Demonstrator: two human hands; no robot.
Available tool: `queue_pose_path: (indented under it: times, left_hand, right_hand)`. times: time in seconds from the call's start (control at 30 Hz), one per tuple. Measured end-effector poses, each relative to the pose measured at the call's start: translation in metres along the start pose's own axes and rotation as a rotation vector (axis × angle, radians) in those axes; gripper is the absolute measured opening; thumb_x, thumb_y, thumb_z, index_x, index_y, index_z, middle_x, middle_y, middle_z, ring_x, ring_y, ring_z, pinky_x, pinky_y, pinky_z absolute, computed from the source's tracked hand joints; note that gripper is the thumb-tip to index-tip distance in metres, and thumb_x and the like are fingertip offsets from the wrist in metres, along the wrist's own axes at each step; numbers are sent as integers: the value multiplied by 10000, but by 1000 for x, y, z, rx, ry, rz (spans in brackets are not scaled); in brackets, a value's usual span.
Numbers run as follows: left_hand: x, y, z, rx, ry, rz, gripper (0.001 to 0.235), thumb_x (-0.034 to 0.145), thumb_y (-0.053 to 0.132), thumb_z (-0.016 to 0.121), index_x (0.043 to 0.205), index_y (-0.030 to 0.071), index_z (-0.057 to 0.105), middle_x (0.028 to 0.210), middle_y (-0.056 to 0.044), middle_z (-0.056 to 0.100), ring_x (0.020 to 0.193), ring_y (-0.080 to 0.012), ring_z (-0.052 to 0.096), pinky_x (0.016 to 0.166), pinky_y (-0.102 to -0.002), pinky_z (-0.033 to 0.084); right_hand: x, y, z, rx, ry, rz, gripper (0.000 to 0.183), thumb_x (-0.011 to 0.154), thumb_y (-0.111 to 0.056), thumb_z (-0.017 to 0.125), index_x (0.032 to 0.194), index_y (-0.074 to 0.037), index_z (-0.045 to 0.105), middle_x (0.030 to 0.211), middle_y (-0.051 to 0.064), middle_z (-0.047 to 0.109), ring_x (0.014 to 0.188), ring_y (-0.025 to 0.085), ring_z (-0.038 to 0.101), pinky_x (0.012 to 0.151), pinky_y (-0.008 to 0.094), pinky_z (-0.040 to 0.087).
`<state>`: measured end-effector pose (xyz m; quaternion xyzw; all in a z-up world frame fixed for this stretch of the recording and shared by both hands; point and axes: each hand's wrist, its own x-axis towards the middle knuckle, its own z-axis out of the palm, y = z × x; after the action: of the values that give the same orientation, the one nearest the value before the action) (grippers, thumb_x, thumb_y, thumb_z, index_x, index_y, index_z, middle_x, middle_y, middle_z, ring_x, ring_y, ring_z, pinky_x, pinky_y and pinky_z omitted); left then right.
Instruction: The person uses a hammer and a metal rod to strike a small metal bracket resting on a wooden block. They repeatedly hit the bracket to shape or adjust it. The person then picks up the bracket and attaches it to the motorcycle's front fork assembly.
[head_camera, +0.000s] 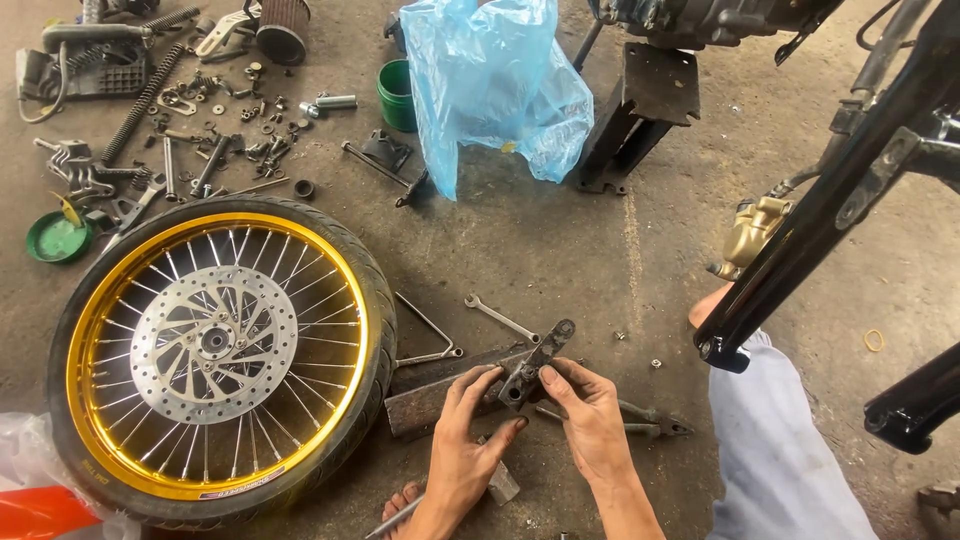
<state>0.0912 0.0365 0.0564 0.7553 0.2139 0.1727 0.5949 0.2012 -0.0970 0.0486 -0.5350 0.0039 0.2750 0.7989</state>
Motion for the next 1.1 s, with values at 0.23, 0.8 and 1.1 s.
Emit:
queue_pose_path:
  times: [0.23, 0.8, 1.1]
  left_hand:
    - [2, -15, 3, -293, 18, -89, 684, 767, 73, 786, 1401, 134, 536, 1559, -149, 439, 1277, -334, 619, 1033, -465, 601]
    - [-3, -28, -3, -641, -14, -326, 182, 843, 122, 779, 978, 1, 775, 696, -75, 690, 575, -137, 588, 536, -261, 502]
    - [-4, -10, -21, -824, -105, -686, 359, 989, 328, 627, 861, 2, 705, 565, -55, 554, 414, -128, 462, 383, -250, 306]
  right_hand:
    - [-4, -3, 1, 152, -59, 98, 159, 925, -33, 688, 1057, 22, 755, 979, 155, 786, 866, 222, 734, 857, 385, 601]
    - [-2, -2, 4, 1, 49, 109, 225, 803, -84, 801, 978, 23, 710, 838, 163, 766, 741, 237, 718, 670, 377, 585]
    - [2, 9, 6, -13, -166, -159, 181, 896, -143, 734, 1067, -129, 793, 1062, 88, 820, 935, 198, 762, 839, 358, 628]
